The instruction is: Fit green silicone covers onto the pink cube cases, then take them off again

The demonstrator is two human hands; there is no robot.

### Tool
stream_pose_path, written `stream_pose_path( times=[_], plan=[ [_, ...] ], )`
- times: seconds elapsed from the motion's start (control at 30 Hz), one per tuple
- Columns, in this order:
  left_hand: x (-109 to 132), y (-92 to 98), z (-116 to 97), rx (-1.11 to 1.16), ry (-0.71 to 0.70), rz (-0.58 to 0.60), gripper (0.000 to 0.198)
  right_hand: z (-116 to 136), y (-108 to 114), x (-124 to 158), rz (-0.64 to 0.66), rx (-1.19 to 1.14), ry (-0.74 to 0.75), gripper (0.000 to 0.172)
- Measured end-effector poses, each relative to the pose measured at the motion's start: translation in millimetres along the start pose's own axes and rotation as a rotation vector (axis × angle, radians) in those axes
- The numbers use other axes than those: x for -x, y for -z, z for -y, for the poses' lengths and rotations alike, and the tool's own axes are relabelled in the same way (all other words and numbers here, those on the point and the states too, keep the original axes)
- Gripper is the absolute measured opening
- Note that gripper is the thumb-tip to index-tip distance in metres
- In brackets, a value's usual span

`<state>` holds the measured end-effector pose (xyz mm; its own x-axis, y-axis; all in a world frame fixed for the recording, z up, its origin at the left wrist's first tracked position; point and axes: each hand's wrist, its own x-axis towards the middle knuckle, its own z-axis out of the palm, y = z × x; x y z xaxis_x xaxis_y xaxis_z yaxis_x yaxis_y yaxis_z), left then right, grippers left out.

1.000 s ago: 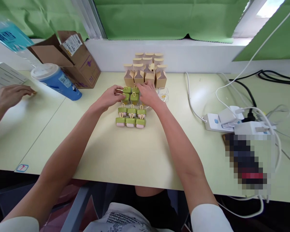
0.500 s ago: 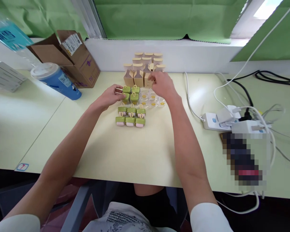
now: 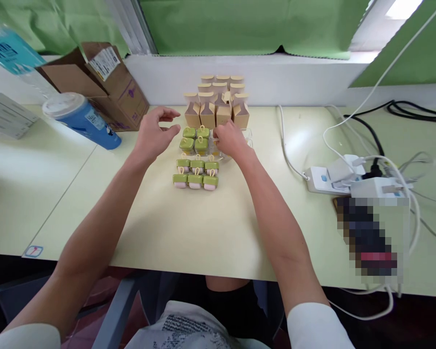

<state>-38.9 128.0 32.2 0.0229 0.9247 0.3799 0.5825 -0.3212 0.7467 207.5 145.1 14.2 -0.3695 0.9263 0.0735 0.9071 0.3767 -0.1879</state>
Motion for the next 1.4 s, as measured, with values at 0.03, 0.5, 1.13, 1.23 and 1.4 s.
stream_pose_path(
  times=[0.03,0.5,1.13,1.23,1.4],
  plan=[
    [0.8,0.5,-2.5,0.013,-0.015,0.0,0.03,2.2,0.1,0.8,0.013,0.014,-0.016,0.037],
    [7.6,0.4,-19.5,0.009,-0.035,0.01,0.021,4.3,6.6,1.2,0.024,-0.05,-0.009,0.021],
    [19.2,7.0,-38.9,-0.003,-0.19,0.405,0.011,23.3,37.2,14.6,-0.022,0.003,-0.063,0.03],
    [24.2,3.9,-41.8,-0.033,-0.245,0.541,0.013,26.3,36.0,14.0,0.038,0.028,-0.081,0.027],
    [30.3,-8.8,-40.6,-0.119,-0.269,0.603,0.017,24.6,37.3,18.2,0.12,0.003,-0.047,0.023]
  ],
)
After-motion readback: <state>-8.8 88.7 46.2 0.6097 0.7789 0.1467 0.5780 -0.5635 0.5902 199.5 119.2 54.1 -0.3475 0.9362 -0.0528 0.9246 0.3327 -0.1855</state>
